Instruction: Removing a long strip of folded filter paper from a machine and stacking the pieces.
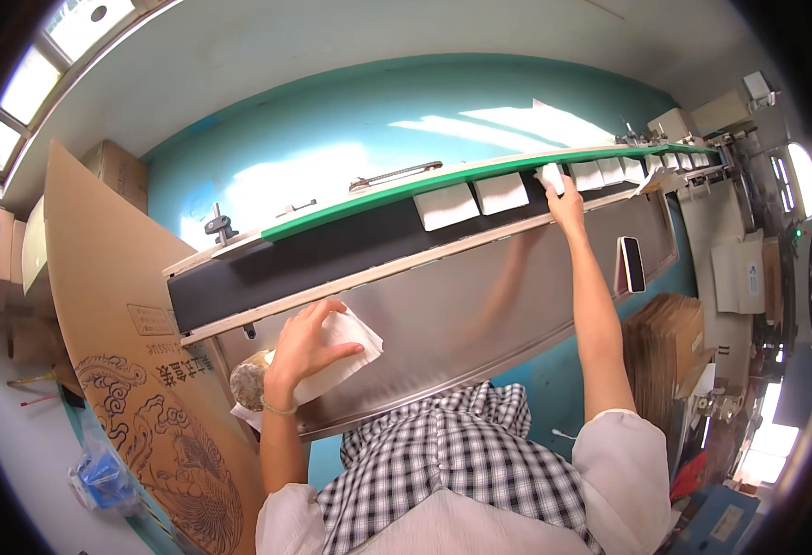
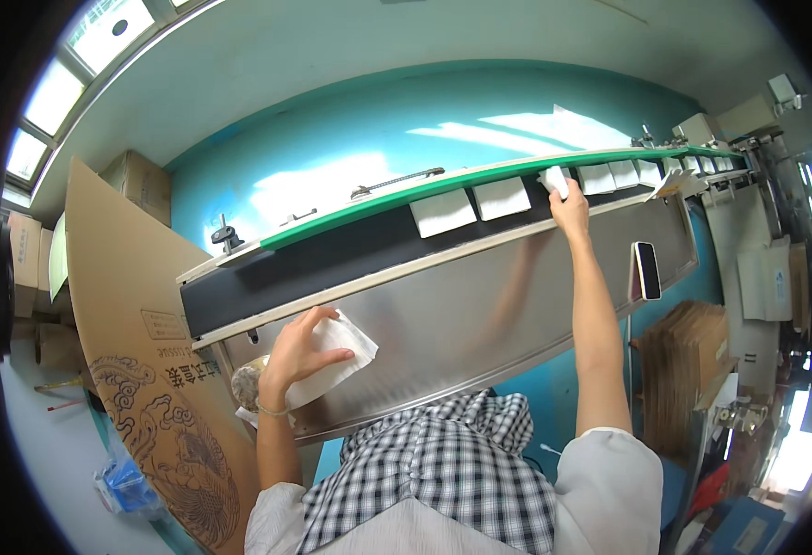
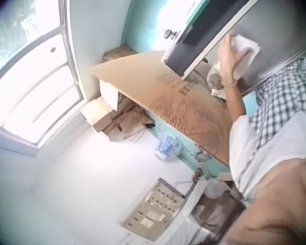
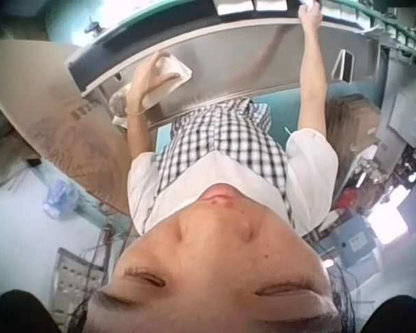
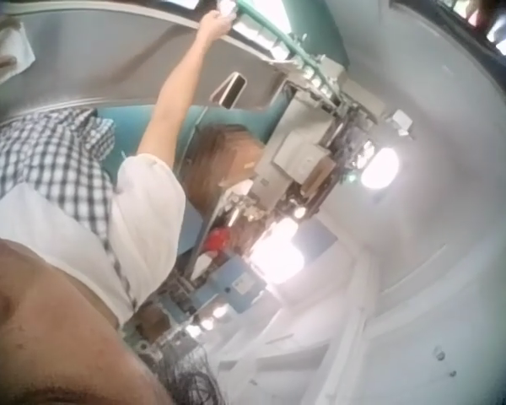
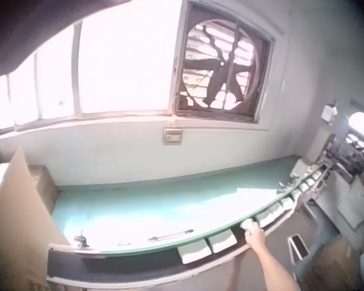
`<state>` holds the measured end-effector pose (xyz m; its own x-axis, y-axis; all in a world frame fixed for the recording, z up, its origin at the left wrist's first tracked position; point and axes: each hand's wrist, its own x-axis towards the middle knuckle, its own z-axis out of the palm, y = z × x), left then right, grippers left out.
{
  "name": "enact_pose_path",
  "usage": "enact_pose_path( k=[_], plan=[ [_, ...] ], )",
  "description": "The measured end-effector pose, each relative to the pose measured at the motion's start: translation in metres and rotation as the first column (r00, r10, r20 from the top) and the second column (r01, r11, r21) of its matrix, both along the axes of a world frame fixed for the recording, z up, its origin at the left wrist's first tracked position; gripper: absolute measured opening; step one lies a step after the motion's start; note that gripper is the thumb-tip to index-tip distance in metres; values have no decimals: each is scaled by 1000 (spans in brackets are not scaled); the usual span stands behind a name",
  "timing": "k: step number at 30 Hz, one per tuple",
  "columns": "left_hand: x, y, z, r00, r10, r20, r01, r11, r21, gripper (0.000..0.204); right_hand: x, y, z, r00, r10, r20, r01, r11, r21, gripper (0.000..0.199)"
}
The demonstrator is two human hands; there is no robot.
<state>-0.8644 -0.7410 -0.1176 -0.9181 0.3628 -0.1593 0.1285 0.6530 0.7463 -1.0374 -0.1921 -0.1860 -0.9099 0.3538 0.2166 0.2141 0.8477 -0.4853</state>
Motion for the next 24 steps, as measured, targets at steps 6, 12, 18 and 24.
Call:
enact_pose_path(
  k=[6,12,18,24],
  plan=[
    [2,-5,-12,999,20,32,-19,1000,-18,62,57,-95,8,917,136,-374,-105,989,104,33],
    [18,2,17,976,56,-211,-89,985,-150,70,183,-315,31,773,634,31,-394,519,-758,47],
    [119,22,14,791,545,-280,-550,832,65,58,189,-363,-9,788,613,55,-302,463,-833,51],
    [174,32,-32,359,930,-73,-895,366,256,54,188,-352,29,730,638,246,290,36,-956,42]
  ],
)
